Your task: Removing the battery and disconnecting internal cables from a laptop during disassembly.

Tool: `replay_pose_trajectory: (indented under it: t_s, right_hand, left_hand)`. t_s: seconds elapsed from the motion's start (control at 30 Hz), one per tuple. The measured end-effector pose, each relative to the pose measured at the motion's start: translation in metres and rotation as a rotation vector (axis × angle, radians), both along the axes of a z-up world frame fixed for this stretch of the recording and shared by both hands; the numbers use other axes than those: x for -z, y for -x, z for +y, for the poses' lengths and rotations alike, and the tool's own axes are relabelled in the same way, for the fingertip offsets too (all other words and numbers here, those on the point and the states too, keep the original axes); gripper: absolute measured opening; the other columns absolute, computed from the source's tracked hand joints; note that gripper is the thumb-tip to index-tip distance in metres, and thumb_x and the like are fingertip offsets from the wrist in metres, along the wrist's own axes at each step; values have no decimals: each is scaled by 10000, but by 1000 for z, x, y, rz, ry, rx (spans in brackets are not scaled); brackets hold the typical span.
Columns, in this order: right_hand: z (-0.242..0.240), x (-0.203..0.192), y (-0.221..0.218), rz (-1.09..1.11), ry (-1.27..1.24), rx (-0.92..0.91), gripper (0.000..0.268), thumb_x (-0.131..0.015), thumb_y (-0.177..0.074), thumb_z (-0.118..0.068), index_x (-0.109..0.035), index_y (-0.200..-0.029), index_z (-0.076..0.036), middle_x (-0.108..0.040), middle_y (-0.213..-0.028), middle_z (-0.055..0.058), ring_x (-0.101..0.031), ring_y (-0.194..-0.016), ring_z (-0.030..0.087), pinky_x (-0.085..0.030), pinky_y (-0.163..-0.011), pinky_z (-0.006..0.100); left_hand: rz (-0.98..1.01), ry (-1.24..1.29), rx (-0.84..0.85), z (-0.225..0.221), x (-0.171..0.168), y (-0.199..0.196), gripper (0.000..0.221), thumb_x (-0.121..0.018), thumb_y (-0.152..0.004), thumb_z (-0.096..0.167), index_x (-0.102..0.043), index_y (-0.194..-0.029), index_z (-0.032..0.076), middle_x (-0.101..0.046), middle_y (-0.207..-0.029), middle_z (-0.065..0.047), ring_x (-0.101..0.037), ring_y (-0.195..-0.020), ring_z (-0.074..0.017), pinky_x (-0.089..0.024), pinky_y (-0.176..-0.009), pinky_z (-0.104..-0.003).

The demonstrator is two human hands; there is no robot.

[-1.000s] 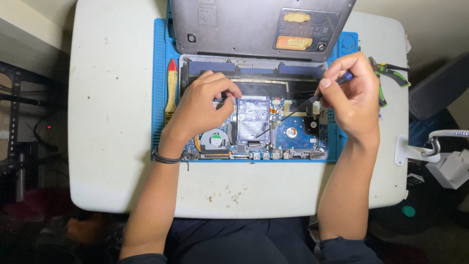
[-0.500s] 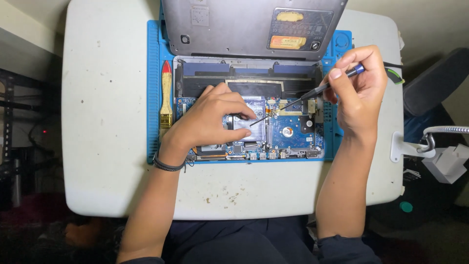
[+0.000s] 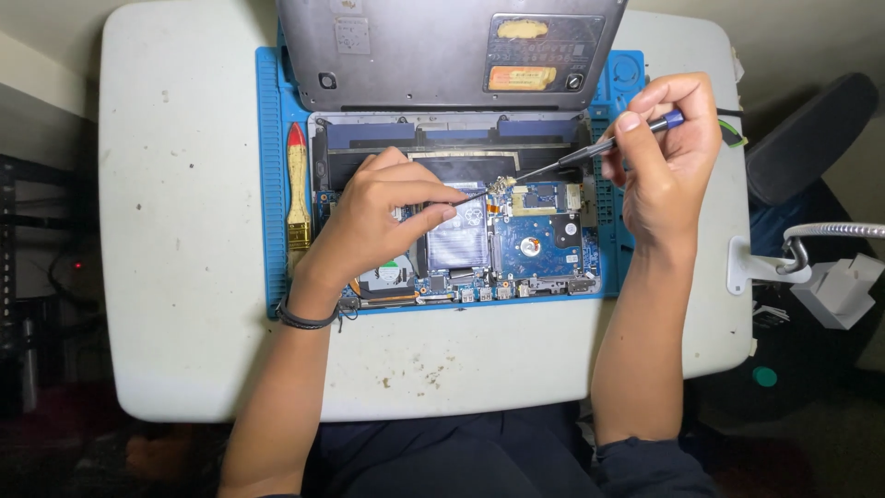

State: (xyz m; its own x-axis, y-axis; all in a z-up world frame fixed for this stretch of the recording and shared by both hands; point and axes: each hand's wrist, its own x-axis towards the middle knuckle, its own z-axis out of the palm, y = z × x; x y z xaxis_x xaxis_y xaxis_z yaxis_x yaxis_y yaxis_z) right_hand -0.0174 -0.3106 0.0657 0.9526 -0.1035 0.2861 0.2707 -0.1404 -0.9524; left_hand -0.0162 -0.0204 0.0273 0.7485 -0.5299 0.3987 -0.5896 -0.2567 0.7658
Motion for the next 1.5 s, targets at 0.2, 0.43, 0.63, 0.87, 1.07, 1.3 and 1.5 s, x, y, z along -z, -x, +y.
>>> replay_pose_trajectory:
  t_s: [0.2,0.43,0.63,0.87,1.07,1.3,1.5]
  right_hand:
    - [0,1,-1,9,-19,25,150,-621,-1052,-173,-472,-1058,-154,-466,-854,-16,-510,-627,87,-387,-450,217]
    - [15,0,1,-31,75,-58,125,-560,-1079,-68,-442,-1056,-100,-400,-741,23,-445,-512,127,-376,-463,238]
    - [22,-5,5,-64,165,-88,112,-582,-1082,-74,-473,-1059,-75,-464,-828,43,-477,-635,125,-415,-537,241]
    - [14,-6,5,-4,136,-111,144,-610,-1071,-107,-467,-1076,-94,-496,-823,39,-531,-600,130,-442,-515,229]
    - [-13,-18,10,320,392,-337,99,-728,-948,-86,-654,-1009,-61,-646,-845,54,-543,-783,129,-471,-705,256]
    - [-1,-27,7,673,749,-467,79,-799,-796,-54,-805,-869,-22,-768,-697,139,-637,-655,256,-528,-648,368]
    - [0,-28,7,677,775,-486,67,-826,-780,-63,-815,-824,-14,-744,-708,163,-648,-696,274,-537,-643,392]
  left_hand:
    - [-2,0,-5,2,2,-1,110,-772,-938,110,-808,-1042,97,-768,-921,-38,-596,-820,-186,-466,-862,-346]
    - [-55,76,-88,-18,3,7,150,-712,-990,100,-785,-1121,93,-784,-1100,-55,-678,-984,-189,-445,-873,-323]
    - [-179,-53,-121,-34,11,16,268,-764,-980,148,-747,-1246,171,-742,-1271,-2,-609,-968,-206,-445,-836,-359]
    - [-136,-25,-91,-37,16,17,310,-730,-999,204,-686,-1287,98,-749,-950,-27,-561,-890,-244,-455,-827,-376]
    - [-110,-88,-141,-26,10,11,132,-751,-936,149,-771,-1066,134,-739,-887,-37,-589,-859,-256,-446,-803,-379]
    - [-15,-195,-28,-22,3,9,99,-787,-829,93,-792,-927,105,-702,-797,-72,-551,-843,-269,-426,-805,-381]
    - [18,-244,31,-21,-4,10,96,-817,-781,104,-795,-871,82,-664,-795,-75,-516,-863,-265,-418,-823,-393]
